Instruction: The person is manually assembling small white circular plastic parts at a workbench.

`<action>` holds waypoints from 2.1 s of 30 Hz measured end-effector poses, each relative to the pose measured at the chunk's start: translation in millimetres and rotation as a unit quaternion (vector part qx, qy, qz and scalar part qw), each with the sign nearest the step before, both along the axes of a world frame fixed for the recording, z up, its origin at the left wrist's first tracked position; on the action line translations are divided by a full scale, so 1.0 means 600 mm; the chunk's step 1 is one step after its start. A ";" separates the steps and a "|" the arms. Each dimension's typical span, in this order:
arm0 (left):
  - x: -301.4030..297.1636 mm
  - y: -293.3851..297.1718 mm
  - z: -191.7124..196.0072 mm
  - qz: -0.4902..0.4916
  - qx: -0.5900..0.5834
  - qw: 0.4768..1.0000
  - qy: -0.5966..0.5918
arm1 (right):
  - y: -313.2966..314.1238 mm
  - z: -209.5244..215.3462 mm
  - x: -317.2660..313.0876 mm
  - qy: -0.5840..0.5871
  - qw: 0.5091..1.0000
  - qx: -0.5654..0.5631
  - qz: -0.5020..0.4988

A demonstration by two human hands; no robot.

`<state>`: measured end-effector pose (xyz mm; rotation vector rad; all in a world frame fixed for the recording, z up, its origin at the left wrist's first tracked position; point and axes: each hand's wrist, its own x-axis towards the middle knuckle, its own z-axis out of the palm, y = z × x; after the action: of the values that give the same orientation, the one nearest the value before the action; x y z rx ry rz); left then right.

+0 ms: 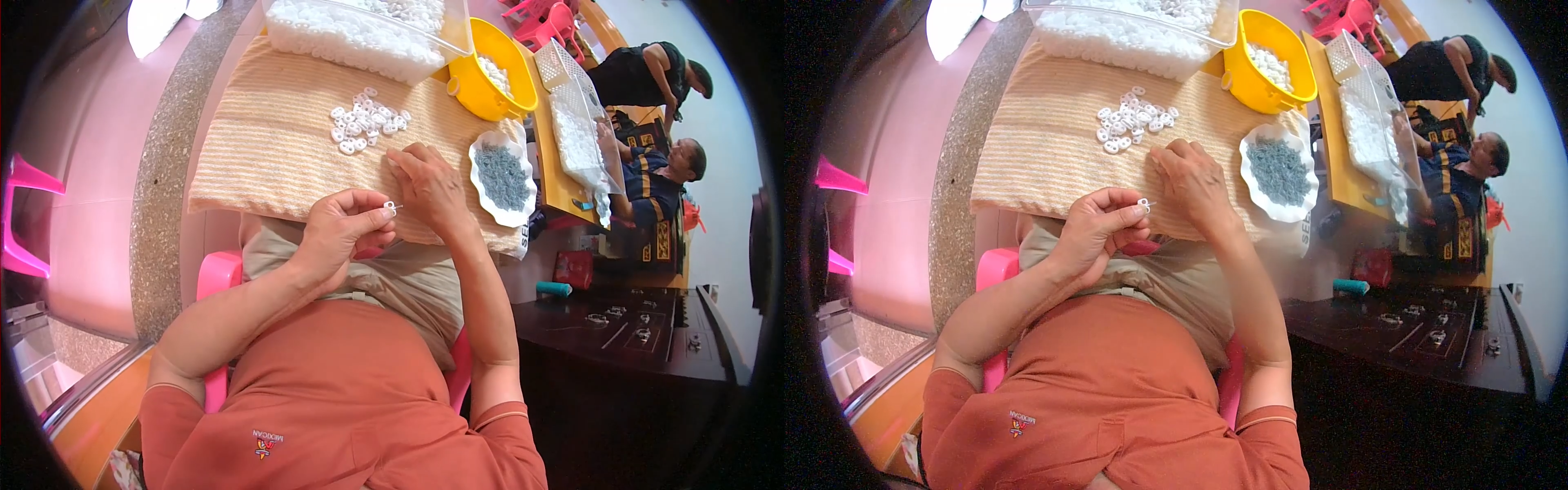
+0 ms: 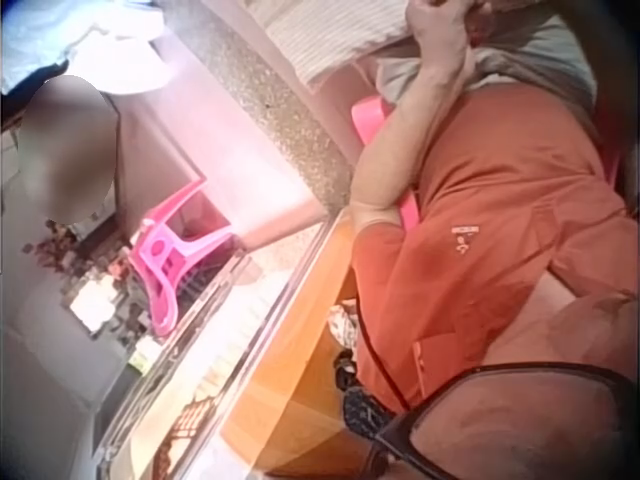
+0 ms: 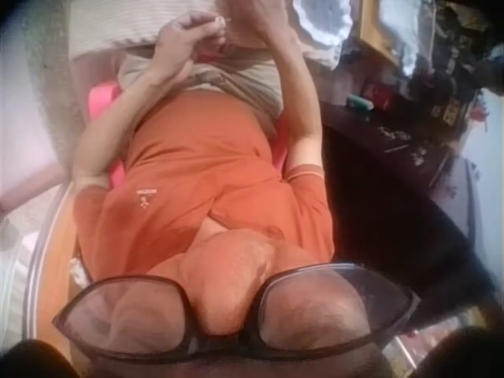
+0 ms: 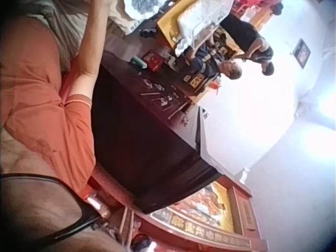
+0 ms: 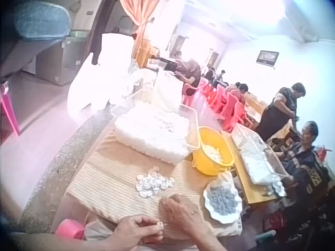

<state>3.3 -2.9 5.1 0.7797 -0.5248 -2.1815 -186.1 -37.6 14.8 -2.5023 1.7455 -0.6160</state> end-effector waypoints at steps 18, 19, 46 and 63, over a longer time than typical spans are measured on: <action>0.000 -0.001 -0.006 0.001 -0.005 1.000 -0.003 | 0.010 0.012 -0.001 -0.022 0.999 0.038 -0.028; 0.000 -0.001 -0.006 0.003 -0.005 1.000 -0.001 | 0.011 0.015 0.000 -0.011 0.998 0.055 -0.032; 0.004 -0.012 -0.009 -0.008 0.042 0.999 -0.005 | 0.062 -0.015 -0.045 -0.524 0.794 0.307 -0.031; 0.007 -0.017 -0.001 -0.005 0.057 0.998 -0.009 | 0.066 -0.014 -0.030 -0.537 0.803 0.256 -0.038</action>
<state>7.5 -13.1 4.6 0.8607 -0.4176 -2.2304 -203.9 2.0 6.2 -1.2386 1.2600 -1.0772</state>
